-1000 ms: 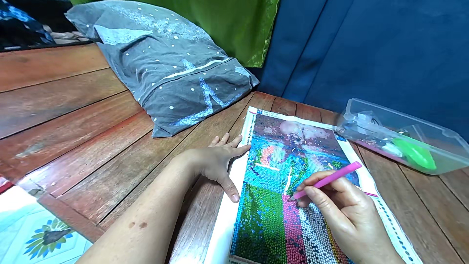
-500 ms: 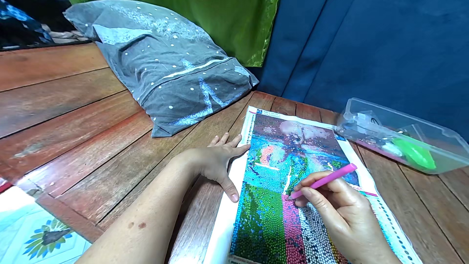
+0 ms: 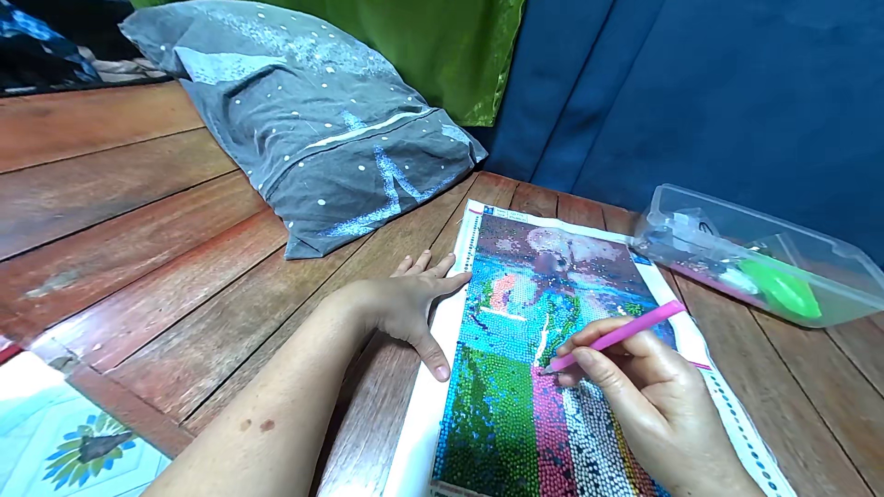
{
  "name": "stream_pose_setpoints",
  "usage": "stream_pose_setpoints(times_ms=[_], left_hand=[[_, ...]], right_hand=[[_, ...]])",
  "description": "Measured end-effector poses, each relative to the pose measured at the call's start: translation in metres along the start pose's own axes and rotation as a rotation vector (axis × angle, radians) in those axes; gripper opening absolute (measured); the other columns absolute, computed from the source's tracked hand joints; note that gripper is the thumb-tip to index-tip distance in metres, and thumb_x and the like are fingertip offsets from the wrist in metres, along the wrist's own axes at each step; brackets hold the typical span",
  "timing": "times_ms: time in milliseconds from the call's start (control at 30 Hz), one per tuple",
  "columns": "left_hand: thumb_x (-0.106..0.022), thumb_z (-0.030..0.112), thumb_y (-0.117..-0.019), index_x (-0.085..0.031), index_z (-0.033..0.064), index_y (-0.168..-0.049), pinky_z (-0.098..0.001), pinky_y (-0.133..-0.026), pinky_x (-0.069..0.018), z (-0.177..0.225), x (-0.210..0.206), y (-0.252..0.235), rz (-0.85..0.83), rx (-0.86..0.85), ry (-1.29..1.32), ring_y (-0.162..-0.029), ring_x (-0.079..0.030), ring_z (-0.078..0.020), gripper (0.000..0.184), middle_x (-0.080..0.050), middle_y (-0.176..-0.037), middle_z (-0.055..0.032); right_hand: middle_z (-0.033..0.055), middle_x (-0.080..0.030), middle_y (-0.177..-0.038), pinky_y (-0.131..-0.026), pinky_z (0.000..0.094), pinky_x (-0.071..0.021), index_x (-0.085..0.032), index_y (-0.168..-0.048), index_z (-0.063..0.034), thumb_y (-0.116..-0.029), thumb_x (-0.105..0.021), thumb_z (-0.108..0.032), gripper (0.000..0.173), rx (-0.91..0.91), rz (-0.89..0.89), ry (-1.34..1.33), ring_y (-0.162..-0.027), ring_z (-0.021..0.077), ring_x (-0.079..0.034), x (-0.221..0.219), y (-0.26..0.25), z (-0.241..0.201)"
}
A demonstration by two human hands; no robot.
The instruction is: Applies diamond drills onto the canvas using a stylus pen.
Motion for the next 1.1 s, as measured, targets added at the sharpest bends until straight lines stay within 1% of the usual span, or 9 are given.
stream_pose_setpoints(times_ms=[67, 133, 200, 333, 533, 633, 833, 967, 1100], left_hand=[[-0.094, 0.043, -0.0676, -0.014, 0.0226, -0.166, -0.0608, -0.124, 0.0046, -0.0001, 0.0014, -0.0007, -0.043, 0.011, 0.008, -0.157, 0.01, -0.0426, 0.129, 0.006, -0.173, -0.0116], [-0.094, 0.044, -0.0674, -0.014, 0.0238, -0.166, -0.0614, -0.124, 0.0042, -0.0004, 0.0015, -0.0008, -0.046, 0.014, 0.01, -0.157, 0.011, -0.0427, 0.129, 0.006, -0.173, -0.011], [-0.094, 0.043, -0.0682, -0.013, 0.0236, -0.166, -0.0613, -0.123, 0.0055, -0.0001, 0.0018, -0.0005, -0.052, 0.018, 0.011, -0.157, 0.011, -0.0427, 0.128, 0.007, -0.173, -0.0112], [-0.094, 0.043, -0.0675, -0.014, 0.0237, -0.166, -0.06, -0.124, 0.0053, -0.0008, 0.0015, -0.0012, -0.046, 0.02, 0.013, -0.157, 0.011, -0.0424, 0.129, 0.006, -0.173, -0.0111], [-0.094, 0.043, -0.0686, -0.014, 0.0222, -0.166, -0.061, -0.123, 0.0071, 0.0008, 0.002, -0.0006, -0.055, 0.013, 0.015, -0.157, 0.011, -0.0421, 0.128, 0.007, -0.173, -0.0121], [-0.094, 0.043, -0.0677, -0.015, 0.022, -0.166, -0.062, -0.123, 0.0054, -0.0007, 0.0015, -0.0012, -0.043, 0.006, 0.017, -0.157, 0.01, -0.043, 0.128, 0.005, -0.173, -0.0126], [-0.095, 0.042, -0.0669, -0.016, 0.0231, -0.166, -0.0611, -0.124, 0.0053, -0.0006, 0.0014, -0.0009, -0.036, 0.015, 0.022, -0.157, 0.01, -0.0424, 0.128, 0.005, -0.173, -0.0113], [-0.094, 0.042, -0.0679, -0.016, 0.0229, -0.166, -0.0605, -0.124, 0.005, 0.0004, 0.0018, -0.0003, -0.042, 0.025, 0.018, -0.157, 0.01, -0.0421, 0.127, 0.005, -0.173, -0.0113], [-0.094, 0.041, -0.0685, -0.014, 0.0232, -0.166, -0.061, -0.124, 0.0057, 0.0006, 0.0019, -0.0002, -0.049, 0.024, 0.019, -0.157, 0.011, -0.0423, 0.127, 0.007, -0.173, -0.0113]], right_hand=[[-0.005, -0.071, -0.088, -0.065, 0.0185, -0.0621, -0.062, -0.103, -0.0106, -0.1013, -0.056, -0.018, 0.01, 0.003, -0.008, 0.004, -0.073, 0.0033, -0.071, -0.0007, 0.0003, 0.0002], [-0.0047, -0.071, -0.088, -0.065, 0.0185, -0.0621, -0.062, -0.104, -0.0103, -0.1012, -0.056, -0.018, 0.01, 0.008, -0.013, 0.005, -0.073, 0.0034, -0.071, -0.0016, 0.0001, 0.0002], [-0.0047, -0.071, -0.087, -0.064, 0.0181, -0.0617, -0.063, -0.103, -0.0102, -0.1006, -0.056, -0.019, 0.011, 0.01, -0.017, 0.017, -0.072, 0.0031, -0.071, -0.0025, 0.0003, 0.0006], [-0.0048, -0.071, -0.087, -0.064, 0.0177, -0.0616, -0.064, -0.103, -0.0105, -0.1009, -0.056, -0.02, 0.012, 0.014, -0.023, 0.043, -0.072, 0.0026, -0.071, -0.0035, 0.0012, 0.0015], [-0.0052, -0.07, -0.086, -0.064, 0.0163, -0.0605, -0.064, -0.103, -0.0104, -0.1013, -0.055, -0.021, 0.014, 0.044, -0.039, 0.082, -0.072, 0.0008, -0.069, -0.0048, 0.0004, 0.0017], [-0.0061, -0.069, -0.085, -0.064, 0.0153, -0.059, -0.064, -0.103, -0.0103, -0.1012, -0.054, -0.023, 0.016, 0.057, -0.064, 0.161, -0.071, -0.0009, -0.067, -0.0061, -0.0009, 0.0012], [-0.0077, -0.067, -0.082, -0.064, 0.0119, -0.0562, -0.064, -0.103, -0.0116, -0.101, -0.054, -0.026, 0.018, 0.085, -0.07, 0.237, -0.07, -0.004, -0.065, -0.0103, -0.0033, -0.001], [-0.0076, -0.068, -0.082, -0.062, 0.0152, -0.0591, -0.064, -0.105, -0.0116, -0.1013, -0.054, -0.025, 0.017, 0.034, -0.055, 0.18, -0.069, -0.0011, -0.067, -0.0076, -0.0032, 0.0003], [-0.0083, -0.068, -0.082, -0.061, 0.0156, -0.0591, -0.063, -0.105, -0.0123, -0.1016, -0.053, -0.025, 0.016, 0.029, -0.044, 0.162, -0.068, -0.0011, -0.067, -0.0064, -0.0046, -0.0023]])
Point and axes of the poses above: each hand's wrist, its own y-axis away from the middle knuckle, its own x-axis out of the back of the hand, z = x × y, the point moved 3 cm from there along -y, towards the middle knuckle
